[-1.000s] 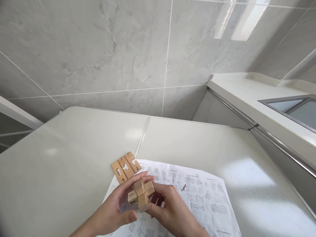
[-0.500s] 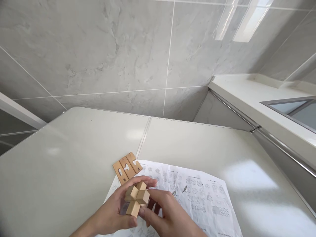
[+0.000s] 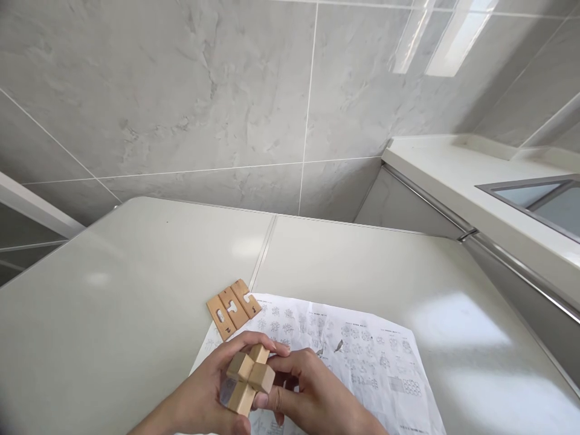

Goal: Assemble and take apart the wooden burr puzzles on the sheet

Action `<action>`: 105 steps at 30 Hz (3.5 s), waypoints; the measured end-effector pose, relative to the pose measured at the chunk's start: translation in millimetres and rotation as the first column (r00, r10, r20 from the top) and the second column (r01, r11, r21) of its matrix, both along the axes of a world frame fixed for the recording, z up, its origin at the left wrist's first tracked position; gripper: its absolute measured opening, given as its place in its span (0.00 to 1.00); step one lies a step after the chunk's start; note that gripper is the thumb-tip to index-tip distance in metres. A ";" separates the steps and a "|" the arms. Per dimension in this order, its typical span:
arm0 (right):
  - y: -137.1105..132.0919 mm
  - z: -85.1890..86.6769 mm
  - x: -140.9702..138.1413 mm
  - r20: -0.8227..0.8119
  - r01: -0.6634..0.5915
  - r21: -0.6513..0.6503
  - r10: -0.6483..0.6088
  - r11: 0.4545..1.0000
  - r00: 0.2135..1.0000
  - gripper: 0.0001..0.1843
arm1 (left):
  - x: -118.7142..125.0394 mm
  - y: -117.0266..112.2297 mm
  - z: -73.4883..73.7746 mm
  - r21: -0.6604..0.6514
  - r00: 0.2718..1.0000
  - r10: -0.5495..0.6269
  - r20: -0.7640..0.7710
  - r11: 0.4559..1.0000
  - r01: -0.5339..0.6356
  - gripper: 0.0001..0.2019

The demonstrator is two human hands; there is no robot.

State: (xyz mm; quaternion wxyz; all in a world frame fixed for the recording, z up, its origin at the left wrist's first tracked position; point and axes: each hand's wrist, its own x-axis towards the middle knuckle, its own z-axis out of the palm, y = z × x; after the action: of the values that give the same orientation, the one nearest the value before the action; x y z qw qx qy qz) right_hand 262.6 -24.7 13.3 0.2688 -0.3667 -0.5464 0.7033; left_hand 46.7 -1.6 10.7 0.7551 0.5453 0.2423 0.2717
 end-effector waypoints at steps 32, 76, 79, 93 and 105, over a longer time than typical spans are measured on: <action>-4.5 -9.1 7.9 -0.361 -0.207 -0.269 0.102 0.941 0.927 0.26 | 3.8 -9.0 -19.0 0.339 0.984 0.133 -0.118 0.937 -0.086 0.45; -4.6 20.5 17.7 0.256 0.115 0.380 -0.224 0.918 0.941 0.14 | -5.4 -3.7 -3.8 0.340 0.916 0.292 -0.274 0.921 -0.191 0.55; -3.8 18.2 20.4 0.283 0.077 0.441 -0.220 0.894 0.934 0.11 | -2.9 2.1 4.2 0.037 0.985 0.076 -0.154 0.997 -0.071 0.45; -2.0 7.8 11.2 -0.183 -0.102 -0.109 0.081 0.989 0.980 0.24 | -4.6 -0.2 -7.6 -0.015 0.997 0.077 0.029 0.997 -0.076 0.36; -7.1 -6.2 2.1 -0.179 -0.070 -0.107 0.050 0.992 0.983 0.26 | -6.8 -5.7 6.9 0.147 0.989 0.118 -0.090 0.984 -0.104 0.43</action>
State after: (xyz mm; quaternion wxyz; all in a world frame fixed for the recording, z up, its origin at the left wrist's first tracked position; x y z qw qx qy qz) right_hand 264.7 -31.9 7.1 0.2735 -0.3013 -0.4908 0.7705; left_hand 39.8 -7.3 17.6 0.6852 0.5959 0.2891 0.3028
